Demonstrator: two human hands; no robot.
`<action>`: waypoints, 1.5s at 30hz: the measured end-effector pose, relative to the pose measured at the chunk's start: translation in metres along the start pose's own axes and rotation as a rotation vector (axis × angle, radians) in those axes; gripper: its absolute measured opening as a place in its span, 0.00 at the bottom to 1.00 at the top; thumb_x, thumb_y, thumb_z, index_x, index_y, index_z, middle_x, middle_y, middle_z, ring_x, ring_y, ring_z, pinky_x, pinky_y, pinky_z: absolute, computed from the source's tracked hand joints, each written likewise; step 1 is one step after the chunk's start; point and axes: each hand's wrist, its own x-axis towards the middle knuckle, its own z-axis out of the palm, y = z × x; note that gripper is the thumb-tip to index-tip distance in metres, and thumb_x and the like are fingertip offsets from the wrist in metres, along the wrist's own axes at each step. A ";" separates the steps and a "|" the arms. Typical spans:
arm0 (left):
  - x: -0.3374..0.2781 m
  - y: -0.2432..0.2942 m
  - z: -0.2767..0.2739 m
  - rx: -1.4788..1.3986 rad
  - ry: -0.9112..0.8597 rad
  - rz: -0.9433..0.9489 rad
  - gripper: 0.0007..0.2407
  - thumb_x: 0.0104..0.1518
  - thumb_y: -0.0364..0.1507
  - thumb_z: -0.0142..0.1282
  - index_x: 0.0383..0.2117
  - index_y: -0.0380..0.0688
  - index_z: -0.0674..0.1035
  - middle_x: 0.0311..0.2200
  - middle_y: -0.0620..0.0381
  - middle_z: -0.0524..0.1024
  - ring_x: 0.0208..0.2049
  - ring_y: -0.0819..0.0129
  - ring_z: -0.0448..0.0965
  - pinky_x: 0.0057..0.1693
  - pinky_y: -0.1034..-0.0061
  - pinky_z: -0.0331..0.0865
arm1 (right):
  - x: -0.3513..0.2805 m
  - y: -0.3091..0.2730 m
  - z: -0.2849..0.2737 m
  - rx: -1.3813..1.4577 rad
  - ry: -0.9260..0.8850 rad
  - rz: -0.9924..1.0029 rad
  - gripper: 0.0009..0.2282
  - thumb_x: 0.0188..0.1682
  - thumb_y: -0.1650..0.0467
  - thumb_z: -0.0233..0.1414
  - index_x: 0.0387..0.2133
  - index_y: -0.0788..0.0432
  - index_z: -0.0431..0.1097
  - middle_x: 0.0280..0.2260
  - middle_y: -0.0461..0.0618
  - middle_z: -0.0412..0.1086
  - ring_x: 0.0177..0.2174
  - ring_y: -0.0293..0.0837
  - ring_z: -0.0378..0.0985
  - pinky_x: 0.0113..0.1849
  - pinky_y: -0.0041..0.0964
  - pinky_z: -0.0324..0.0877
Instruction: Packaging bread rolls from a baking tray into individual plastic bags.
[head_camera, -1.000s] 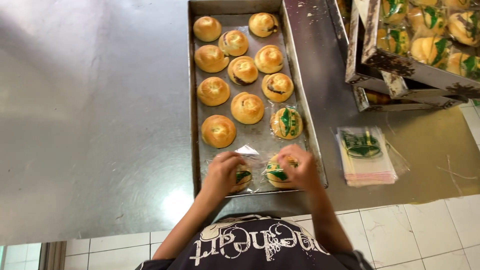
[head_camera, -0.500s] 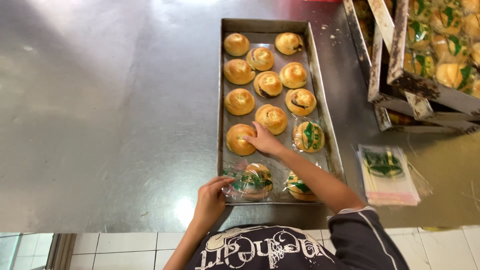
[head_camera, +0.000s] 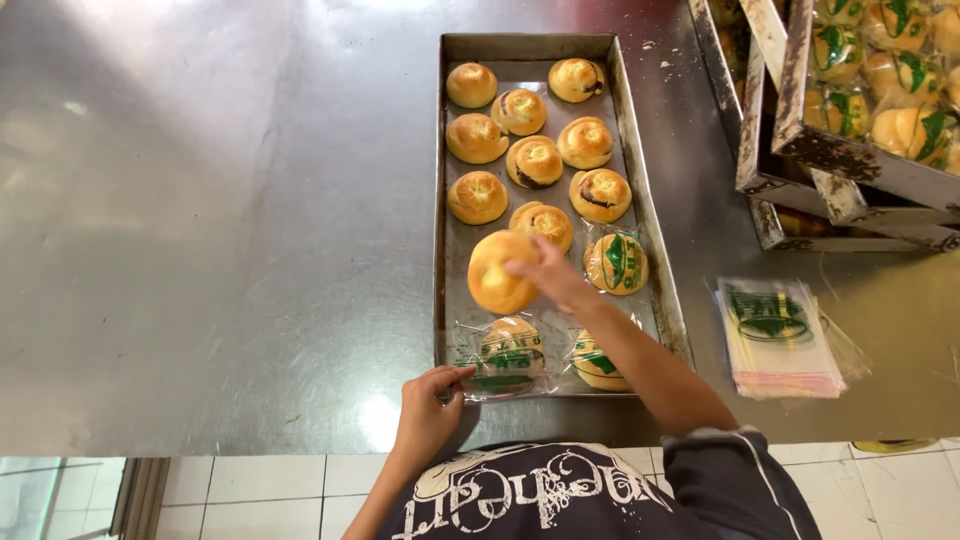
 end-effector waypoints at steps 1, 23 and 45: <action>0.003 0.002 0.003 0.004 -0.004 0.006 0.16 0.43 0.13 0.56 0.38 0.38 0.87 0.33 0.52 0.87 0.20 0.75 0.76 0.28 0.86 0.70 | -0.011 0.004 -0.017 0.005 0.004 -0.005 0.49 0.35 0.62 0.60 0.68 0.66 0.38 0.65 0.72 0.46 0.59 0.63 0.63 0.56 0.55 0.68; 0.051 0.054 0.093 0.018 0.261 0.605 0.14 0.53 0.17 0.57 0.42 0.48 0.86 0.34 0.55 0.86 0.34 0.54 0.86 0.43 0.65 0.79 | -0.112 0.090 -0.070 0.131 -0.444 -0.163 0.37 0.45 0.73 0.63 0.69 0.50 0.53 0.44 0.60 0.76 0.36 0.42 0.80 0.33 0.35 0.81; 0.047 0.043 0.096 -0.090 0.303 0.719 0.20 0.45 0.08 0.47 0.35 0.42 0.89 0.33 0.51 0.86 0.34 0.51 0.86 0.48 0.64 0.78 | -0.184 0.020 -0.061 -0.415 -0.328 -0.379 0.32 0.42 0.68 0.61 0.64 0.45 0.58 0.30 0.65 0.79 0.29 0.62 0.84 0.30 0.49 0.82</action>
